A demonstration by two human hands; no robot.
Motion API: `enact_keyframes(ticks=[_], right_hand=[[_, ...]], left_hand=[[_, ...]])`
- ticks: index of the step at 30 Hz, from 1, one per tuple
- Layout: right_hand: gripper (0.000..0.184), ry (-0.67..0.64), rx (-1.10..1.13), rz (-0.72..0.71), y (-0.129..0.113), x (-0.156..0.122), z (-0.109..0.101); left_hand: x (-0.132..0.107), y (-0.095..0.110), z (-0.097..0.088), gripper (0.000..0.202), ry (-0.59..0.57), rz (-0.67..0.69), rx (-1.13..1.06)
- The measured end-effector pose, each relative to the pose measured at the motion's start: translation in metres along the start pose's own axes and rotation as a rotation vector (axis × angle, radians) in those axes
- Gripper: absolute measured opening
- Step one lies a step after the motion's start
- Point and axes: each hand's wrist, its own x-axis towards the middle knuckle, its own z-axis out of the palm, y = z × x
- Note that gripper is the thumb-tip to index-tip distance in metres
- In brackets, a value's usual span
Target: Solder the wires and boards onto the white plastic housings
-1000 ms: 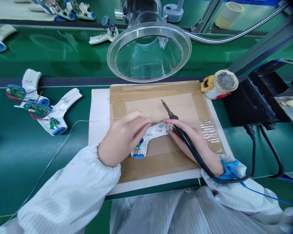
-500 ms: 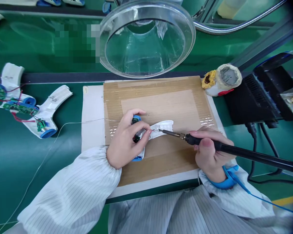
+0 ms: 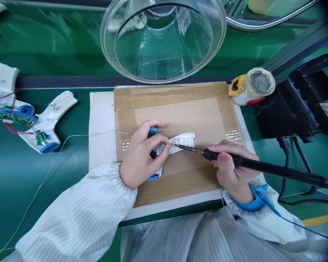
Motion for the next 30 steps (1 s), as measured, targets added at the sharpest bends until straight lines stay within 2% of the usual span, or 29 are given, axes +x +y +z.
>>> enact_keyframes(ticks=[7,22,27,30], right_hand=[[0.022,0.066,-0.021,-0.002,-0.0043,0.0028,0.0004],[0.017,0.004,0.009,0.015,-0.0021,0.0025,0.0008],[0.026,0.111,0.001,0.041,-0.0022,0.0017,-0.0016],[0.029,0.094,0.001,0.1,-0.0015,0.0029,-0.0012]], left_hand=[[0.0012,0.0012,0.0004,0.013,0.013,-0.009,-0.017],[0.0018,0.0006,-0.0017,0.013,-0.006,-0.023,-0.019],[0.0021,0.0005,-0.0015,0.014,-0.013,-0.025,-0.025],[0.002,0.0004,-0.0019,0.013,-0.019,-0.028,-0.029]])
